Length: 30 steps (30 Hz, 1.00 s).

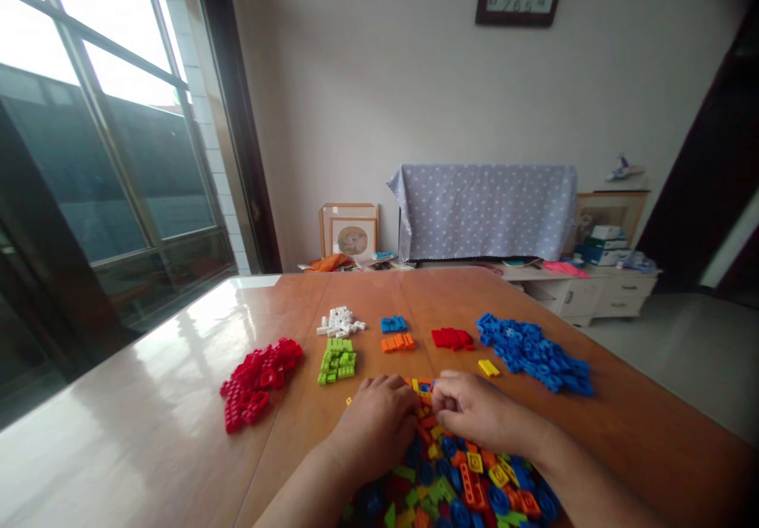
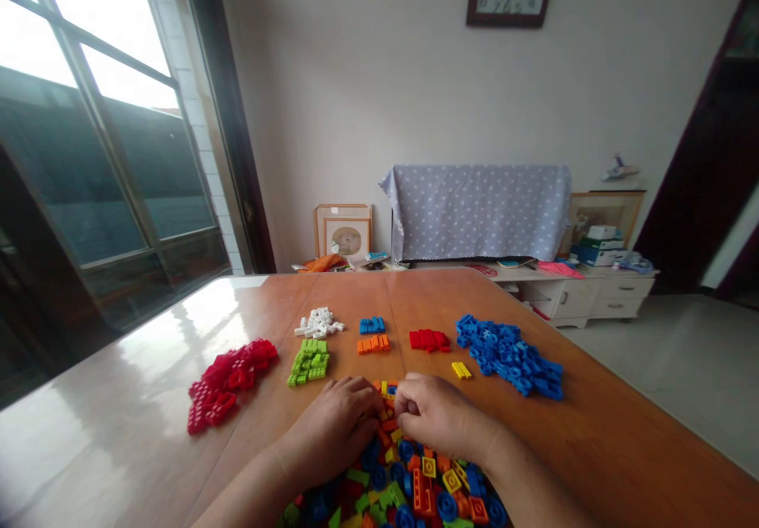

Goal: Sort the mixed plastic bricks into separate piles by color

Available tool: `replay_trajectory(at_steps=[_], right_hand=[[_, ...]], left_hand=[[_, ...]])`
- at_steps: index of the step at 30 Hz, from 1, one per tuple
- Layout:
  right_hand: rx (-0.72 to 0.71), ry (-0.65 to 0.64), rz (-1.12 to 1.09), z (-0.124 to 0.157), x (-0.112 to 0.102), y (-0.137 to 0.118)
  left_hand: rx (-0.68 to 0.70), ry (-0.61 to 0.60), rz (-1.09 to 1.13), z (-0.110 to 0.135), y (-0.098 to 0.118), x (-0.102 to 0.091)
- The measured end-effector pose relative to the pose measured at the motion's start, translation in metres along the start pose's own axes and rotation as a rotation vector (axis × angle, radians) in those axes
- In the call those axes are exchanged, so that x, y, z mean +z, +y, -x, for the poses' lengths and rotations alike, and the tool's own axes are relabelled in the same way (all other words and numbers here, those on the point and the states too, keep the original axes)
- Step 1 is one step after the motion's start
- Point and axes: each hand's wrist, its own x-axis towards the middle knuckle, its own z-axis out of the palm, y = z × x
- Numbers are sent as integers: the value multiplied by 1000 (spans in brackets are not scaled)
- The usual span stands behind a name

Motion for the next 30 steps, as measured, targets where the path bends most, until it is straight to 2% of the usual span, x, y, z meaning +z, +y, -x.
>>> replay_trajectory(at_steps=[7,20,26,30], right_hand=[[11,23,-5,0,-3,-3],[85,15,74,-3,4,0],[41,29,30,-3,1,-4],[4,35,-24,-3,0,-7]], left_hand=[[30,45,8,1,1,-1],[29,76,20,0,0,13],[-9,121,41,-2,3,12],[-13,107,33,-4,5,8]])
